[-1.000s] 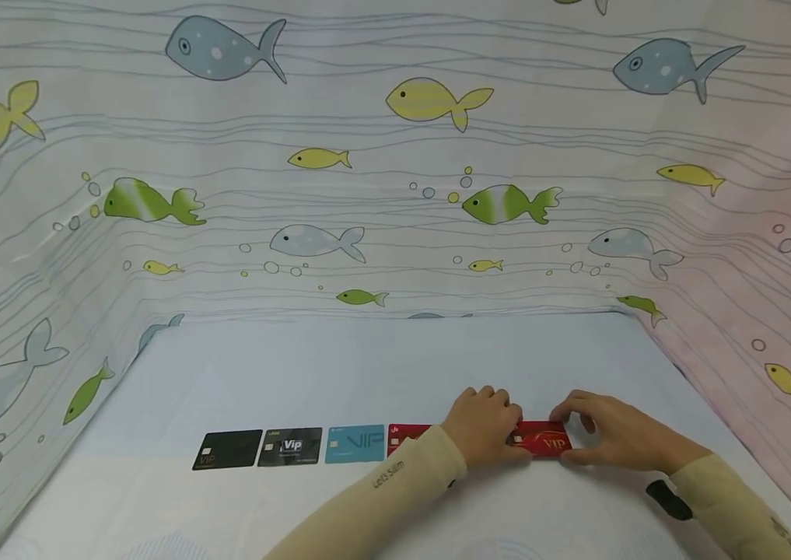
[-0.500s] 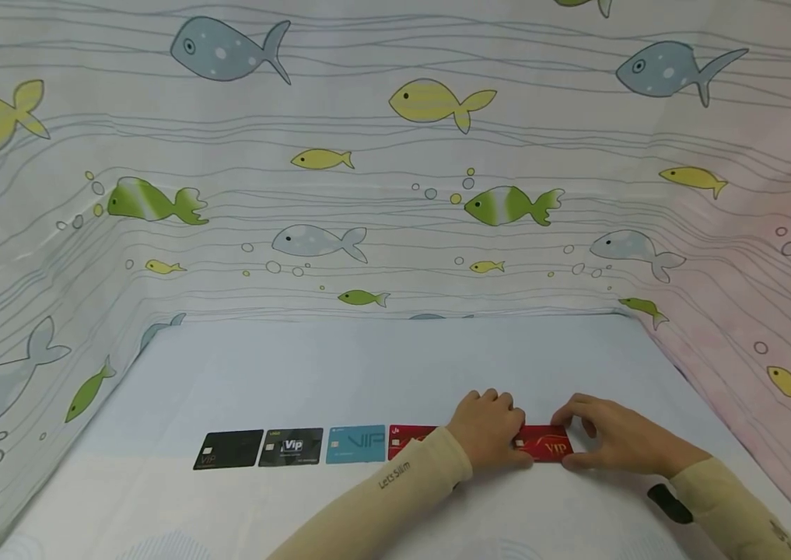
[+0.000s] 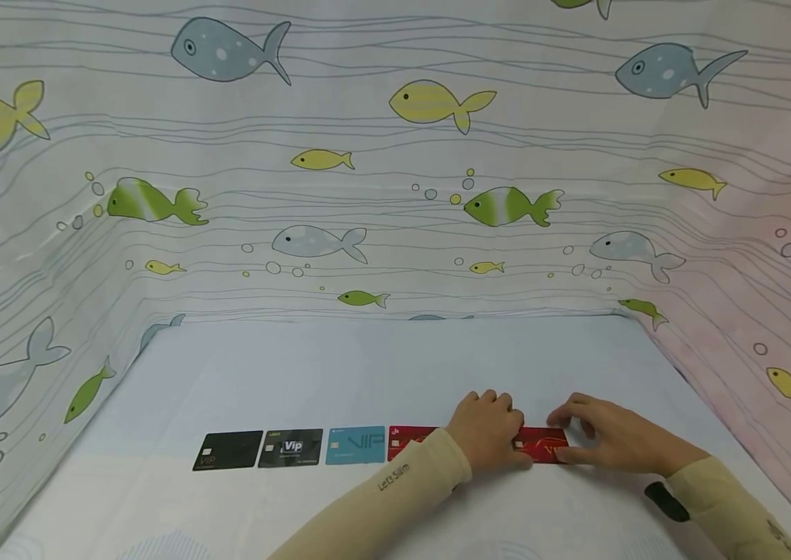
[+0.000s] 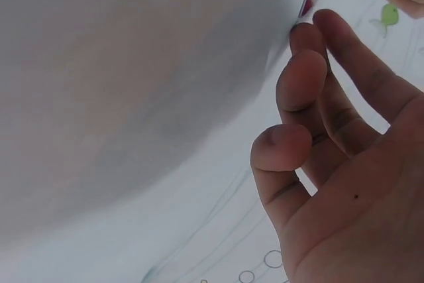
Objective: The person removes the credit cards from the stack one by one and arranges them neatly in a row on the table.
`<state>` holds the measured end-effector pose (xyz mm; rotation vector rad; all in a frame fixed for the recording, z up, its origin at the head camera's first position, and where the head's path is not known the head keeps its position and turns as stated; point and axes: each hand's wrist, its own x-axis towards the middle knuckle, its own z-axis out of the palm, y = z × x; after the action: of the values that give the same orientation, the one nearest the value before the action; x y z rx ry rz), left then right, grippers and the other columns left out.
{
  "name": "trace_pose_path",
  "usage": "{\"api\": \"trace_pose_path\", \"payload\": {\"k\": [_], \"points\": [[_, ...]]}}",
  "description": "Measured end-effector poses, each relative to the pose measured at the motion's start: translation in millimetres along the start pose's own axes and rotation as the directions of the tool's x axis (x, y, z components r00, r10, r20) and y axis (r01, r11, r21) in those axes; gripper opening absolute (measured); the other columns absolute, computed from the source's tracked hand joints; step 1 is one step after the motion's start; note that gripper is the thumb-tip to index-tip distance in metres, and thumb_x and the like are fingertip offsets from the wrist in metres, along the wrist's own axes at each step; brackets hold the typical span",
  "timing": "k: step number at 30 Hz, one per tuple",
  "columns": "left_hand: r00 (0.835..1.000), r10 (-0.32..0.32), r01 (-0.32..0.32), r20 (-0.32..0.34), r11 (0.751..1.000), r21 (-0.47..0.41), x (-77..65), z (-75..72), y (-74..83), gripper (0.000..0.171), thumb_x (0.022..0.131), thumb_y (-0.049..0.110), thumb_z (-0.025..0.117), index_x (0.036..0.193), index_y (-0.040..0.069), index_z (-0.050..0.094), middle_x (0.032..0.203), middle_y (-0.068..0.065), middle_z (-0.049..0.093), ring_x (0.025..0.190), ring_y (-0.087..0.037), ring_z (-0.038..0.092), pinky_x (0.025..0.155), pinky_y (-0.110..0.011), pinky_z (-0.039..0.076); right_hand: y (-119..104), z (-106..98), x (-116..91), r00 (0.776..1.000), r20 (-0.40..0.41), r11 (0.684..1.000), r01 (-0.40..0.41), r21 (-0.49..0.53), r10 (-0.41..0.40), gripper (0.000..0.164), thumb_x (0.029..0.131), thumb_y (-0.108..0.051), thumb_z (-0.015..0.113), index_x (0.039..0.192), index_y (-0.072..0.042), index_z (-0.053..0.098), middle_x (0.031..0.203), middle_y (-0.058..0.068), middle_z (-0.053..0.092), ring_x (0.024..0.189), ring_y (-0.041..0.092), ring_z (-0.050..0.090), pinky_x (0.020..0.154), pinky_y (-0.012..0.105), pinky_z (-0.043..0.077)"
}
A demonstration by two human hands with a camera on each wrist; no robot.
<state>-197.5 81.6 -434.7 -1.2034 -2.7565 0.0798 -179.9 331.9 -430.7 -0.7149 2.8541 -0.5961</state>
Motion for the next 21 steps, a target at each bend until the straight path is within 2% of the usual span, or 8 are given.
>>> {"api": "trace_pose_path", "payload": {"k": [4, 8, 13, 18, 21], "points": [[1.0, -0.005, 0.005, -0.015, 1.0, 0.0, -1.2, -2.3, -3.5, 0.048, 0.088, 0.07, 0.063, 0.113, 0.03, 0.072, 0.103, 0.009, 0.063, 0.091, -0.009, 0.058, 0.073, -0.025, 0.045, -3, -1, 6, 0.999, -0.047, 1.0, 0.017, 0.005, -0.016, 0.042, 0.092, -0.054, 0.07, 0.118, -0.022, 0.069, 0.101, -0.013, 0.06, 0.08, 0.008, 0.052, 0.065, 0.023, 0.046], [0.999, -0.021, 0.02, -0.048, 1.0, -0.013, -1.9, -4.5, -10.4, 0.048, 0.092, 0.066, 0.061, 0.12, 0.028, 0.072, 0.107, 0.007, 0.067, 0.095, -0.011, 0.061, 0.078, -0.026, 0.049, -11, -2, 16, 0.995, -0.1, 1.0, -0.025, 0.004, 0.025, 0.038, 0.095, -0.049, 0.067, 0.121, -0.02, 0.068, 0.108, -0.011, 0.062, 0.085, 0.008, 0.054, 0.068, 0.025, 0.05], [0.995, -0.066, 0.063, -0.076, 0.997, -0.033, -5.8, -6.6, -24.2, 0.046, 0.095, 0.062, 0.058, 0.119, 0.026, 0.073, 0.113, 0.004, 0.069, 0.101, -0.015, 0.065, 0.085, -0.031, 0.053, -23, 1, 29, 0.981, -0.183, 0.997, -0.071, -0.009, 0.068, 0.039, 0.096, -0.046, 0.067, 0.124, -0.019, 0.067, 0.11, -0.01, 0.063, 0.091, 0.01, 0.057, 0.071, 0.029, 0.052], [0.987, -0.119, 0.115, -0.108, 0.992, -0.047, -14.9, -6.8, -43.6, 0.048, 0.096, 0.061, 0.058, 0.121, 0.023, 0.073, 0.115, 0.002, 0.07, 0.103, -0.017, 0.065, 0.085, -0.034, 0.054, -32, 7, 43, 0.965, -0.253, 0.996, -0.082, -0.026, 0.073, 0.04, 0.097, -0.042, 0.068, 0.128, -0.017, 0.066, 0.116, -0.003, 0.065, 0.1, 0.02, 0.061, 0.078, 0.041, 0.055], [0.98, -0.158, 0.152, -0.123, 0.987, -0.058, -22.6, -5.5, -59.2, 0.052, 0.097, 0.061, 0.055, 0.126, 0.02, 0.071, 0.118, 0.0, 0.069, 0.106, -0.02, 0.065, 0.088, -0.037, 0.054, -37, 10, 51, 0.954, -0.292, 0.994, -0.094, -0.062, 0.072, 0.048, 0.098, -0.045, 0.064, 0.135, -0.014, 0.062, 0.127, 0.007, 0.063, 0.111, 0.029, 0.061, 0.089, 0.052, 0.054]]}}
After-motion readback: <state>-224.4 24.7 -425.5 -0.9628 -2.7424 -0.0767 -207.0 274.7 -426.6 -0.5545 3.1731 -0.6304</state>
